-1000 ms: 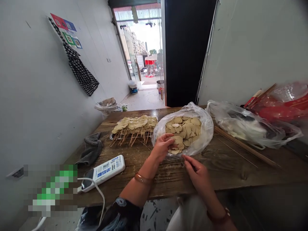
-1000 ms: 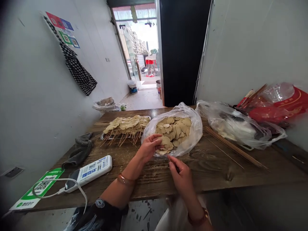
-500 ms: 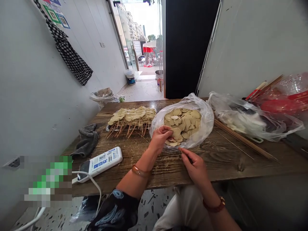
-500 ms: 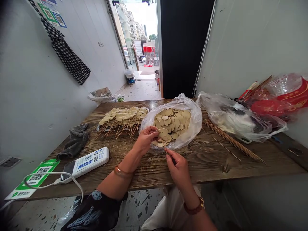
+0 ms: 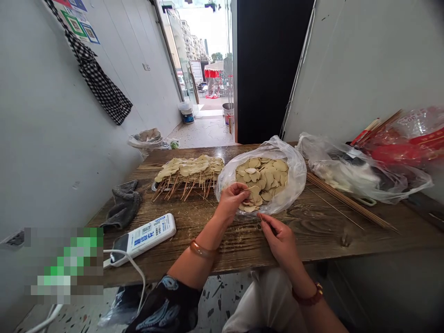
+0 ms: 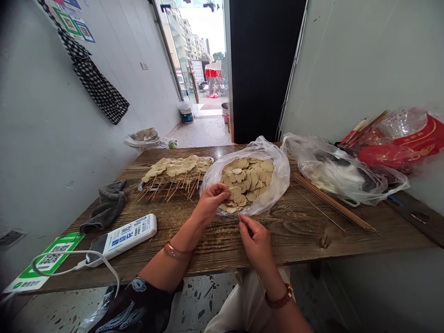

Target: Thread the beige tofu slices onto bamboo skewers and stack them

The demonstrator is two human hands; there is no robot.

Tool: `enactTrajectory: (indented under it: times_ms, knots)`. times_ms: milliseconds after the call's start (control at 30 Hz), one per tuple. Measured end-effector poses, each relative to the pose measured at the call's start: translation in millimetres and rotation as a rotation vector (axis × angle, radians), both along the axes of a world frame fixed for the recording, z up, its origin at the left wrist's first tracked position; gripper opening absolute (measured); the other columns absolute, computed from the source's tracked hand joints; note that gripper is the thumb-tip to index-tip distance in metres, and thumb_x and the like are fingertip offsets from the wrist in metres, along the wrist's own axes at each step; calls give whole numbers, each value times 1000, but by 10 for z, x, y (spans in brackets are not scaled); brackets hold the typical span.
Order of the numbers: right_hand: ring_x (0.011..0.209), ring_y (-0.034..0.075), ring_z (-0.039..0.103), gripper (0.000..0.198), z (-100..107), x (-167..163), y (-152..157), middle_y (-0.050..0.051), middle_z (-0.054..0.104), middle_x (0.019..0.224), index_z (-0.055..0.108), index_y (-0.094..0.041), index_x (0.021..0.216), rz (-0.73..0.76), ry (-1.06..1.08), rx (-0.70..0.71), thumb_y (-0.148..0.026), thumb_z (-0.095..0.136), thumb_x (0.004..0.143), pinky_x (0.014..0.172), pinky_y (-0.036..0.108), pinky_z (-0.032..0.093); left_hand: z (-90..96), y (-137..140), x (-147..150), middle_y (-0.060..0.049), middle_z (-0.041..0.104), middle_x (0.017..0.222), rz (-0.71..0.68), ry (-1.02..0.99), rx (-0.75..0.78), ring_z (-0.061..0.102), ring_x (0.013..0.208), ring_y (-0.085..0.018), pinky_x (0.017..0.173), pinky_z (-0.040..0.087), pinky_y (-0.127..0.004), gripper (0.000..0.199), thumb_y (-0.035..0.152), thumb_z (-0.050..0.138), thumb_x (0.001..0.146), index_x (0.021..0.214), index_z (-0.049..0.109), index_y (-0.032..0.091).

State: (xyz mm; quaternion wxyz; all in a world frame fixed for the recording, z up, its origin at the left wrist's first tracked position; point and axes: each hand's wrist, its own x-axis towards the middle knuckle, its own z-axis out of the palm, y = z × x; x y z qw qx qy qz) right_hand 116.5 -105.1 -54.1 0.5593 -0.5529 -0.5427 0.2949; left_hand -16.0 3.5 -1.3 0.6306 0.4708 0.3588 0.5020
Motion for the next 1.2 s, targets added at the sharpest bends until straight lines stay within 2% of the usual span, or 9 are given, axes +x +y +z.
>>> enactTrajectory:
  times_ms: [267, 467, 567, 733, 833, 967, 1200]
  knots:
    - [101, 25, 67, 30, -7, -4, 23, 9, 72, 109, 73, -19, 106, -24, -23, -2, -32, 54, 87, 89, 38, 52, 57, -40, 15, 3, 59, 62, 23, 189, 121, 53, 54, -7, 53, 41, -19, 22, 26, 75, 62, 74, 61, 14]
    - [97, 24, 68, 29, -11, -12, 35, 9, 73, 107, 73, -19, 105, -59, -18, 31, -31, 54, 87, 87, 37, 53, 44, -50, 30, 2, 59, 60, -35, 187, 121, 54, 54, -8, 55, 43, -20, 25, 29, 77, 61, 73, 60, 14]
    - [96, 24, 69, 28, -9, -14, 33, 8, 73, 106, 73, -20, 104, -77, 1, 45, -32, 55, 86, 86, 37, 54, 21, -53, 38, 2, 60, 61, -86, 139, 88, 55, 55, -8, 56, 44, -20, 28, 31, 77, 61, 74, 60, 13]
    - [95, 23, 69, 26, -19, -4, 14, 8, 74, 104, 74, -20, 101, -73, 1, 51, -32, 56, 86, 86, 37, 53, 0, -55, 38, 3, 59, 62, -75, 0, -40, 54, 54, -8, 56, 49, -23, 35, 32, 82, 56, 74, 58, 13]
    - [96, 23, 69, 26, -27, 2, 4, 8, 74, 104, 74, -20, 101, -67, 2, 41, -32, 57, 86, 87, 38, 53, 1, -53, 31, 2, 60, 61, -91, -48, -99, 54, 53, -7, 52, 48, -21, 37, 31, 83, 54, 74, 58, 13]
    - [94, 24, 69, 25, -28, 2, 2, 8, 74, 103, 75, -20, 99, -71, -3, 41, -31, 58, 84, 85, 38, 54, 4, -54, 24, 2, 60, 61, -112, -91, -141, 55, 51, -8, 48, 46, -19, 39, 30, 84, 52, 76, 58, 13]
    - [96, 23, 69, 25, -7, 3, -15, 8, 74, 104, 74, -21, 101, -55, -22, 60, -30, 57, 86, 86, 37, 53, -4, -60, 21, 2, 61, 62, -136, -137, -187, 58, 52, -9, 50, 48, -21, 38, 29, 84, 54, 75, 57, 13]
